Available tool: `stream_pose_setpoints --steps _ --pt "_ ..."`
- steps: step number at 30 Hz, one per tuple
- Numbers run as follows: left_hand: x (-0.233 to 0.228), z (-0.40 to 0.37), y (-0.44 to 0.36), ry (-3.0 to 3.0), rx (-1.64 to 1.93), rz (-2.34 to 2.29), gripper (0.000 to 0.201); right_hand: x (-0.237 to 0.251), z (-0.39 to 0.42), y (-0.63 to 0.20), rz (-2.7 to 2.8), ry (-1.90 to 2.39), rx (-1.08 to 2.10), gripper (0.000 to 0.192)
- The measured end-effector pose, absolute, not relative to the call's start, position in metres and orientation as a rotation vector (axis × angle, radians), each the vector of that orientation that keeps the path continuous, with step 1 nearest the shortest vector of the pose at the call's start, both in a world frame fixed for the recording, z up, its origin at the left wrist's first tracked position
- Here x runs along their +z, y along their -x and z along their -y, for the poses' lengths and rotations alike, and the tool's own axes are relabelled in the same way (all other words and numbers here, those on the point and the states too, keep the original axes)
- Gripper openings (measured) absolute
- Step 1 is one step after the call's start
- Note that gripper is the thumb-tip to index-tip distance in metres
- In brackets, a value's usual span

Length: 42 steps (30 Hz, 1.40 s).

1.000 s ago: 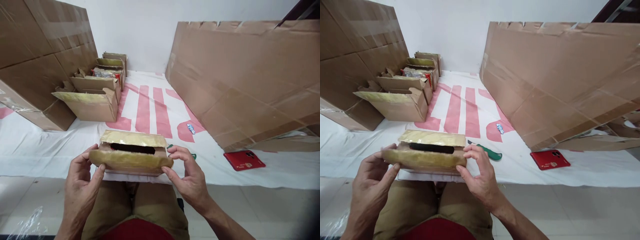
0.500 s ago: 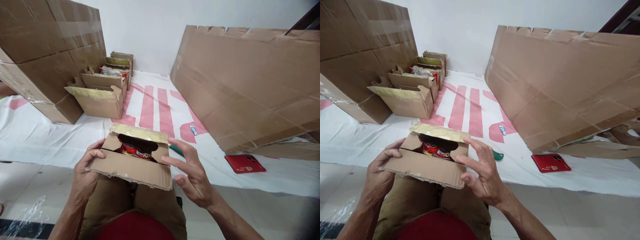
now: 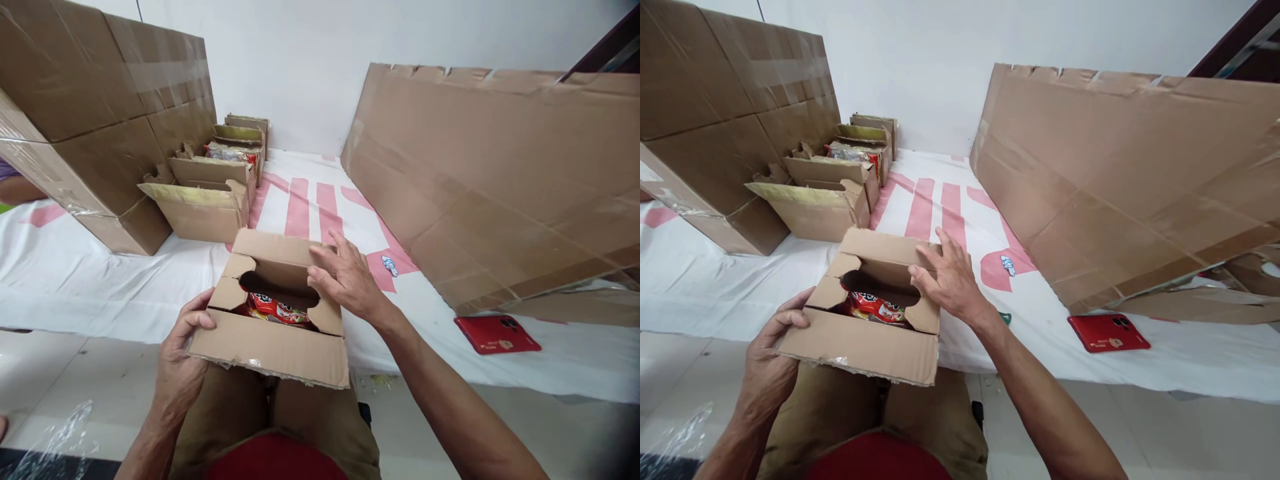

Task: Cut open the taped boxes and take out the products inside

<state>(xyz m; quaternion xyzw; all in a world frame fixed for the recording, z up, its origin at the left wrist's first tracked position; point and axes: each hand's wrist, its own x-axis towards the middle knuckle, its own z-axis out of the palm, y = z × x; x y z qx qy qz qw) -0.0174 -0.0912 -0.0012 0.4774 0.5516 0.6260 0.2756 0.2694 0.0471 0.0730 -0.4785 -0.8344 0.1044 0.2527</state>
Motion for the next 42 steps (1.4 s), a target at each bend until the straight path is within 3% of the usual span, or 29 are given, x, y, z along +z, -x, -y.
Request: stream_pose_setpoints --steps 7,12,16,20,27,33,38,42 --pt "-0.009 0.100 0.003 -1.256 1.736 -1.573 0.020 0.067 -0.067 -0.270 2.313 1.232 0.677 0.044" --pt "-0.012 0.089 -0.016 -1.267 1.838 -1.558 0.023 0.059 -0.075 -0.257 2.075 1.291 0.638 0.033" --pt "-0.017 0.072 -0.023 -1.224 1.920 -1.476 0.021 0.064 -0.091 -0.251 2.080 1.339 0.540 0.036" --pt "-0.018 0.072 -0.001 -1.199 1.734 -1.359 0.021 0.066 -0.100 -0.252 2.180 1.370 0.551 0.034" --pt "0.032 0.063 0.031 -1.049 1.833 -1.335 0.019 0.063 -0.096 -0.253 2.307 1.391 0.192 0.033" --pt "0.093 0.008 0.013 -1.921 1.274 -1.432 0.024 0.071 -0.090 -0.250 2.414 1.318 -0.091 0.025" --pt "0.097 -0.018 -0.010 -2.539 0.548 -1.478 0.030 0.074 -0.088 -0.246 2.549 1.316 -0.144 0.017" --pt "0.084 -0.003 -0.007 -2.730 0.547 -1.792 0.029 0.077 -0.087 -0.244 2.591 1.348 -0.134 0.018"
